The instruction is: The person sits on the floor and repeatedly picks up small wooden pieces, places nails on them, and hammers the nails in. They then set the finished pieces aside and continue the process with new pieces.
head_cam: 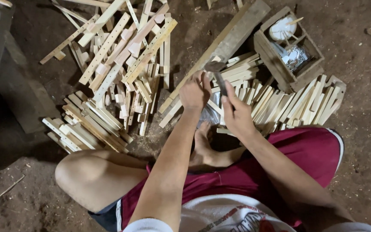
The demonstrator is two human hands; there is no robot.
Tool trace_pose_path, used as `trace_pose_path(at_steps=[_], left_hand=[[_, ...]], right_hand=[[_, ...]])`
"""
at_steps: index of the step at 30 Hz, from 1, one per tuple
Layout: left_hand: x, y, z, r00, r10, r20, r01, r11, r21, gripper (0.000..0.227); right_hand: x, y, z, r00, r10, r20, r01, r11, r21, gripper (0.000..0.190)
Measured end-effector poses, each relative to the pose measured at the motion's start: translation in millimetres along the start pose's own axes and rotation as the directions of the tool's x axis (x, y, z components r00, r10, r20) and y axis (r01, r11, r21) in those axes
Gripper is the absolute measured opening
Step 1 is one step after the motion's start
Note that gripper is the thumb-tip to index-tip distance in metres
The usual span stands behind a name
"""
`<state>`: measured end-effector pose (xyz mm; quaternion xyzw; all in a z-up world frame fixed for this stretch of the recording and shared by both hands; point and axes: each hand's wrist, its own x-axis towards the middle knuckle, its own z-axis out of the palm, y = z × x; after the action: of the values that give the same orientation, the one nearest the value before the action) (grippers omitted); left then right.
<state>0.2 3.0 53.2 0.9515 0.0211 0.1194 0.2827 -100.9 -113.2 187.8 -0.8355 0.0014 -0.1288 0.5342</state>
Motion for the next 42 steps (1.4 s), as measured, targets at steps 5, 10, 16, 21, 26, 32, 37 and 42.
trace_pose_path(at_steps=[5, 10, 16, 21, 26, 32, 37, 42], left_hand=[[-3.2, -11.5, 12.0, 1.000, -0.005, 0.023, 0.004, 0.999, 0.051, 0.023], [-5.6, 5.3, -6.5, 1.000, 0.011, 0.029, -0.014, 0.995, 0.100, 0.035], [-2.4, -5.2, 7.2, 0.999, 0.049, -0.001, -0.049, 0.999, 0.023, 0.033], [-2.8, 8.7, -12.4, 0.992, 0.085, -0.090, -0.091, 0.994, -0.065, 0.026], [-6.3, -36.7, 47.9, 0.997, -0.013, 0.071, 0.005, 0.993, 0.115, 0.029], [-0.2, 7.0, -15.9, 0.999, 0.018, 0.044, -0.018, 1.000, 0.014, 0.027], [-4.7, -13.8, 22.3, 0.998, -0.004, 0.056, 0.000, 0.997, 0.075, 0.024], [10.1, 2.4, -7.2, 0.979, -0.087, 0.185, 0.058, 0.986, 0.158, 0.026]], right_hand=[[-0.6, -8.2, -2.6, 0.994, 0.085, 0.068, -0.081, 0.995, -0.054, 0.045], [-0.4, -17.4, -6.7, 0.985, 0.138, 0.106, -0.128, 0.987, -0.094, 0.043], [3.3, 9.0, 3.7, 0.999, 0.031, 0.010, -0.030, 0.997, -0.072, 0.038], [-1.7, 28.3, 2.3, 0.982, -0.116, -0.147, 0.120, 0.993, 0.016, 0.040], [5.0, 62.4, 8.8, 0.948, 0.273, 0.164, -0.205, 0.918, -0.340, 0.040], [-1.4, 50.1, 7.4, 0.997, -0.077, -0.032, 0.075, 0.996, -0.053, 0.027], [5.3, 73.3, 11.3, 0.995, 0.034, 0.093, -0.016, 0.982, -0.191, 0.039], [12.4, 56.8, 14.3, 0.950, 0.257, 0.179, -0.199, 0.936, -0.290, 0.044]])
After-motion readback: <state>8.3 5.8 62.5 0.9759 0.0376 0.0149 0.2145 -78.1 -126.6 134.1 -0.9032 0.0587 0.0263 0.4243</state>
